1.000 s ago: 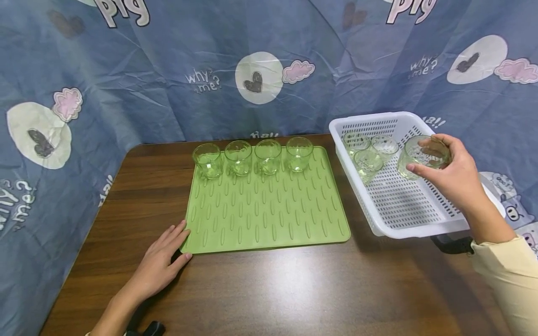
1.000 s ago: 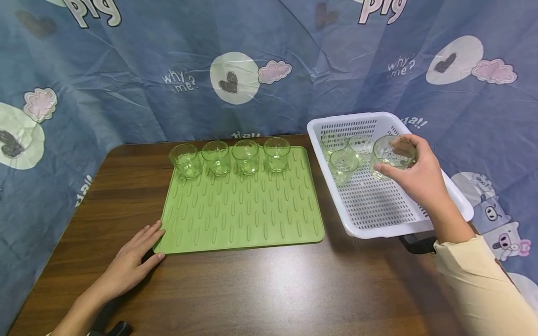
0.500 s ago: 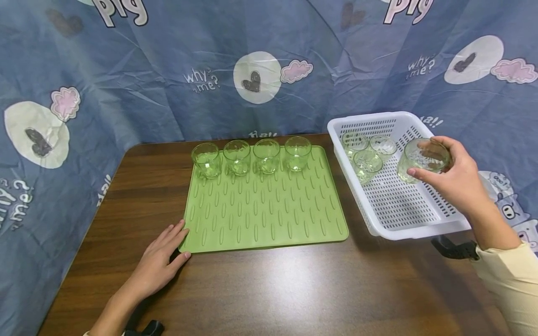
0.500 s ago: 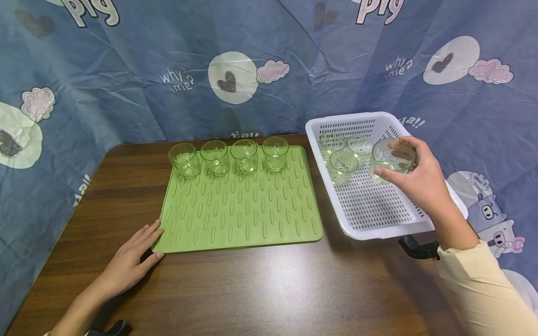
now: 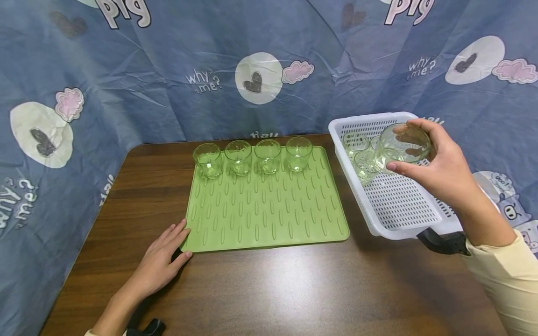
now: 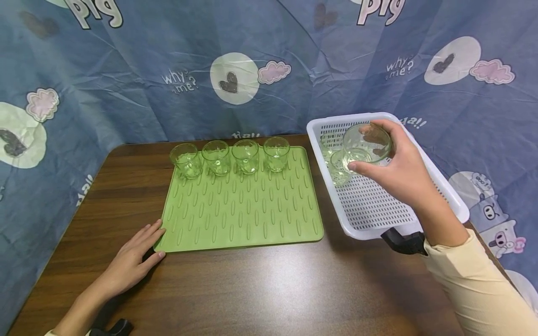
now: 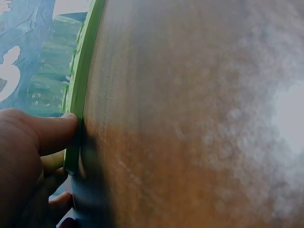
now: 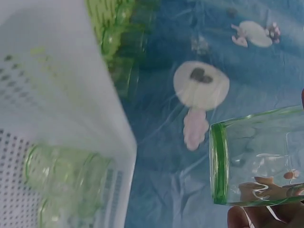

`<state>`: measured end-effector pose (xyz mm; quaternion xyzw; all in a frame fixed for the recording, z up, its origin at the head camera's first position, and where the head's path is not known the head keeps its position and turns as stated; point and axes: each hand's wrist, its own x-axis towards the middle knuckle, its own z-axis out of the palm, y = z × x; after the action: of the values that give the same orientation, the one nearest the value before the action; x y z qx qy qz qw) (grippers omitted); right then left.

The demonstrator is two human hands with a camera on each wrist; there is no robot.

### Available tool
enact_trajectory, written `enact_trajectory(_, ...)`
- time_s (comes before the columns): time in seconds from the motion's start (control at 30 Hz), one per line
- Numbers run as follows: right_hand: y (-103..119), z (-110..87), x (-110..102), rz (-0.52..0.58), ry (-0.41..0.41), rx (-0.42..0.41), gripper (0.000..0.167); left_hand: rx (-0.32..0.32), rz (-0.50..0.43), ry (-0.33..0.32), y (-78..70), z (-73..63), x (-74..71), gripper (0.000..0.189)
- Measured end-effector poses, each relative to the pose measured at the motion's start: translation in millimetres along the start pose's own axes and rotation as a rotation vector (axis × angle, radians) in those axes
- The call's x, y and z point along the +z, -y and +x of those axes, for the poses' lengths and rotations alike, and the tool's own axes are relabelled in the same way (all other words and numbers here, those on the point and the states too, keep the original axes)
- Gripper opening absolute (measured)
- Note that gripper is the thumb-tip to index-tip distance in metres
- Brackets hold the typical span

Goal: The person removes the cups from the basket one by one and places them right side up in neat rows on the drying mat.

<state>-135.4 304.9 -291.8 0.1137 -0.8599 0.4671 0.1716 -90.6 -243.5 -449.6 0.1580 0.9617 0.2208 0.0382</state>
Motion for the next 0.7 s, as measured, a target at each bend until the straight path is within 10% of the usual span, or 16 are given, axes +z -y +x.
enact_trajectory(0.7,38.8,22.4,62.6,-0.092,0.193,0.042,0.088,0.004,-0.009,-0.003,1.4,0.0,1.7,0.063)
